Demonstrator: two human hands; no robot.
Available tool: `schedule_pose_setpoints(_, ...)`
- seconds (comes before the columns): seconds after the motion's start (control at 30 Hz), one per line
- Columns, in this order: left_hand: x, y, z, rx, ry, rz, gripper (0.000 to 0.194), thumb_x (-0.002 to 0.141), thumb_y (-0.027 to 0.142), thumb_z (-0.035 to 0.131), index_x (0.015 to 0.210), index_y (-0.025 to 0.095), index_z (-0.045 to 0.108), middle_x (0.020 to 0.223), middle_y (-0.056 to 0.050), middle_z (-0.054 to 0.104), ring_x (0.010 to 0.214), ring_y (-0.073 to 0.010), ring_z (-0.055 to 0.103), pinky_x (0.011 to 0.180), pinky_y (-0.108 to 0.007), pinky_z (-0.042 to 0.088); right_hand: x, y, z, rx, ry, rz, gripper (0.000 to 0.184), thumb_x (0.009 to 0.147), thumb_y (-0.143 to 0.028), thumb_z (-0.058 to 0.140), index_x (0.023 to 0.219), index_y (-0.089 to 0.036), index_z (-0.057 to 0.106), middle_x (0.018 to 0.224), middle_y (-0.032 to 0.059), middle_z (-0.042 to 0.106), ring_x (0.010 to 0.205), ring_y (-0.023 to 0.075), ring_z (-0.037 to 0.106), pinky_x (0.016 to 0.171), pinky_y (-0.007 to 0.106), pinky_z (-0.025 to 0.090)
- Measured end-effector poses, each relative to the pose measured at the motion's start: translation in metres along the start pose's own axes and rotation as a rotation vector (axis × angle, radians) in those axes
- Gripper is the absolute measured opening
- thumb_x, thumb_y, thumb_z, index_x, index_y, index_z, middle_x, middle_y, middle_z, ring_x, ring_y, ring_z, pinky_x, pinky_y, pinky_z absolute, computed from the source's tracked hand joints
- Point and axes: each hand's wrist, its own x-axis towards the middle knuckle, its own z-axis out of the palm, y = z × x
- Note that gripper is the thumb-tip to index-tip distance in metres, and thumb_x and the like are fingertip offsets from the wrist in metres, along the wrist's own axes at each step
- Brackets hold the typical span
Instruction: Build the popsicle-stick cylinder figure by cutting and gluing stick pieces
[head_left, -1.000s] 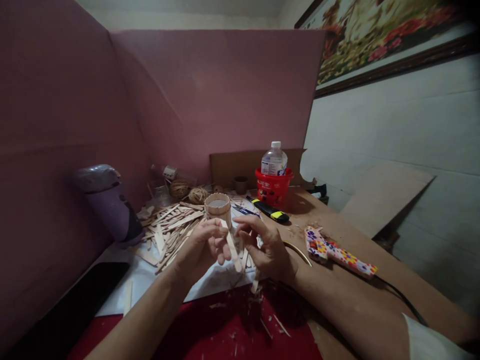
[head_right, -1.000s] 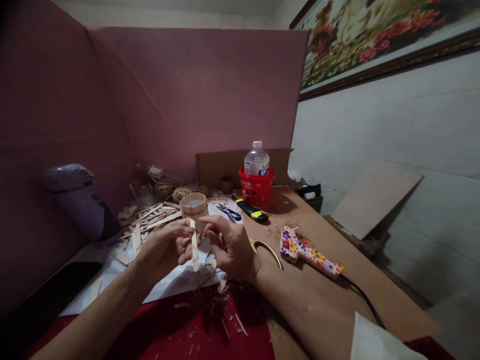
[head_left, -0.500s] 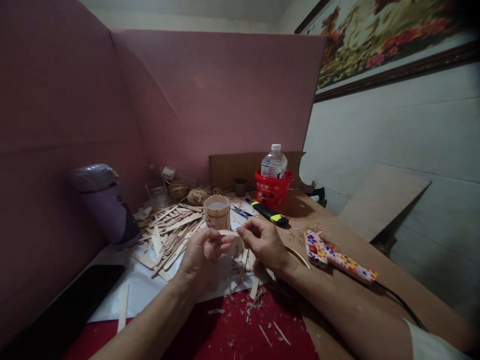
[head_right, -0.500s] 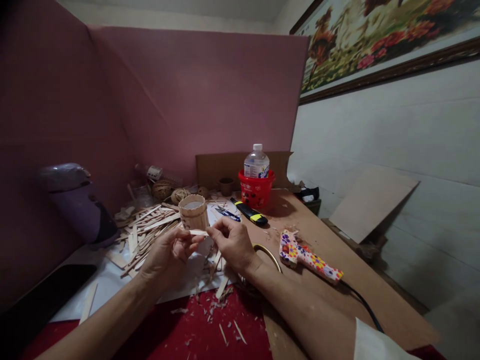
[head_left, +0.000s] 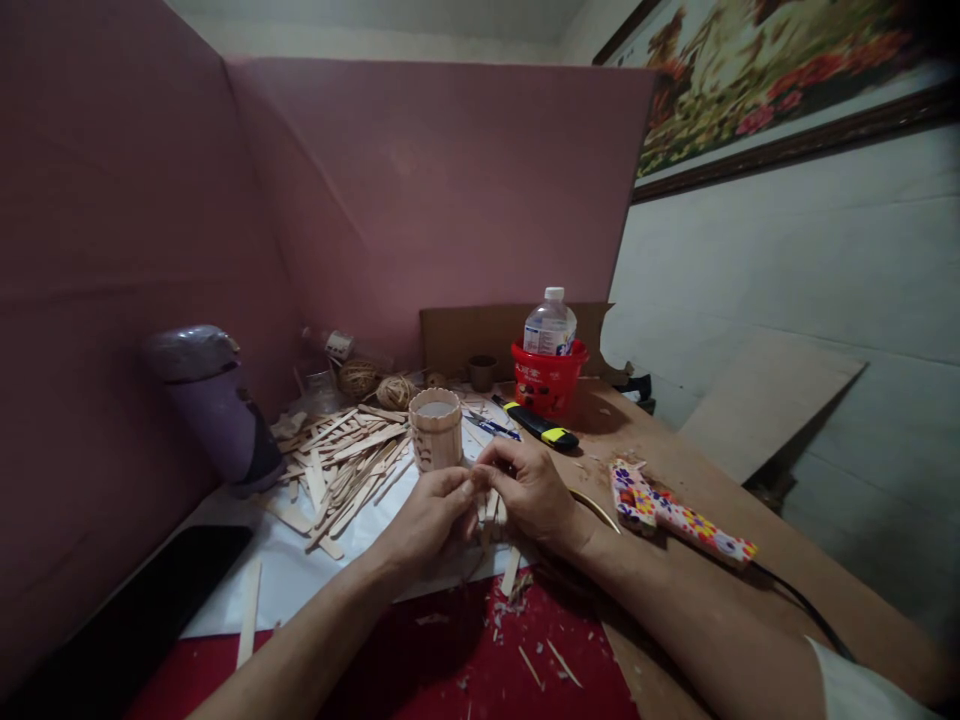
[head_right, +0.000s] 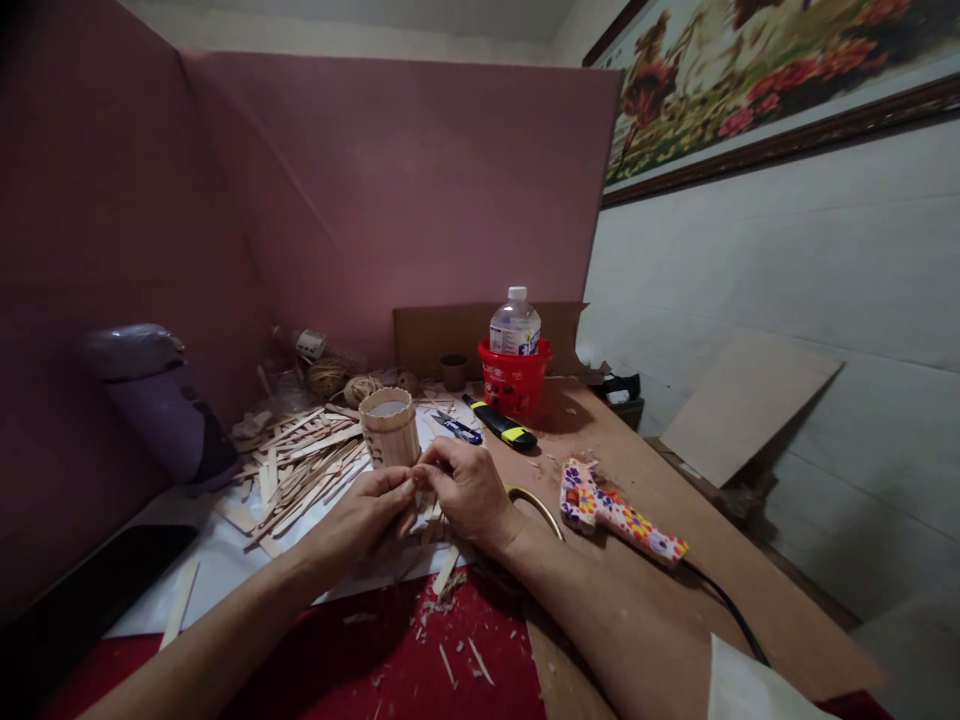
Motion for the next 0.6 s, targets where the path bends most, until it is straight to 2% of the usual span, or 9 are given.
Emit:
schedule_pose_setpoints(0.07, 0.0, -0.003, 0.003, -0.035, -0.021, -0.027, 0.034, 0.069, 0.047, 0.066, 0.062, 0.017, 0.053, 0.038, 0.006, 0.047, 0.025, -0.0037, 0.028, 0.027, -0.017, 0.016, 0.001, 0.001, 0.0, -0.014, 0.01, -0.02, 0.014, 0.079, -0.012, 0.061, 0.067, -0.019, 0.061, 0.065, -0.0009, 0.057, 0.062, 0.0134, 0.052, 0.06, 0.025, 0.039)
schedule_pose_setpoints(0.2, 0.001, -0.008, 0.007, -0.093, -0.046, -0.069, 0.037, 0.072, 0.044, 0.061, 0.049, 0.018, 0.046, 0.032, 0.006, 0.039, 0.023, -0.0036, 0.025, 0.028, -0.018, 0.016, 0.001, 0.002, -0.001, -0.084, 0.047, -0.085, 0.012, 0.078, -0.013, 0.064, 0.068, -0.02, 0.061, 0.082, 0.0013, 0.055, 0.073, 0.0147, 0.054, 0.065, 0.025, 0.041)
schedule_pose_setpoints(0.27, 0.002, -0.011, 0.008, -0.11, -0.027, -0.078, 0.036, 0.071, 0.04, 0.058, 0.046, 0.018, 0.044, 0.031, 0.005, 0.038, 0.023, -0.0039, 0.026, 0.028, -0.018, 0.015, 0.001, 0.002, -0.001, -0.125, 0.039, -0.107, 0.015, 0.078, -0.011, 0.062, 0.067, -0.02, 0.058, 0.084, 0.0013, 0.053, 0.076, 0.0154, 0.054, 0.068, 0.026, 0.041)
schedule_pose_setpoints(0.47, 0.003, -0.015, 0.013, -0.077, 0.059, -0.074, 0.028, 0.07, 0.029, 0.054, 0.045, 0.018, 0.046, 0.031, 0.005, 0.038, 0.021, -0.0034, 0.022, 0.026, -0.018, 0.011, 0.001, 0.005, -0.001, -0.28, -0.128, -0.114, 0.014, 0.084, -0.01, 0.048, 0.074, -0.021, 0.047, 0.087, 0.0043, 0.051, 0.077, 0.0189, 0.05, 0.07, 0.031, 0.04)
schedule_pose_setpoints(0.6, -0.001, -0.014, 0.016, -0.042, 0.115, -0.039, 0.028, 0.073, 0.025, 0.053, 0.047, 0.017, 0.046, 0.031, 0.006, 0.038, 0.023, -0.0026, 0.024, 0.027, -0.015, 0.012, 0.001, 0.011, 0.001, -0.26, -0.193, -0.105, 0.014, 0.086, -0.014, 0.043, 0.074, -0.021, 0.043, 0.085, 0.0052, 0.049, 0.077, 0.02, 0.048, 0.071, 0.033, 0.04)
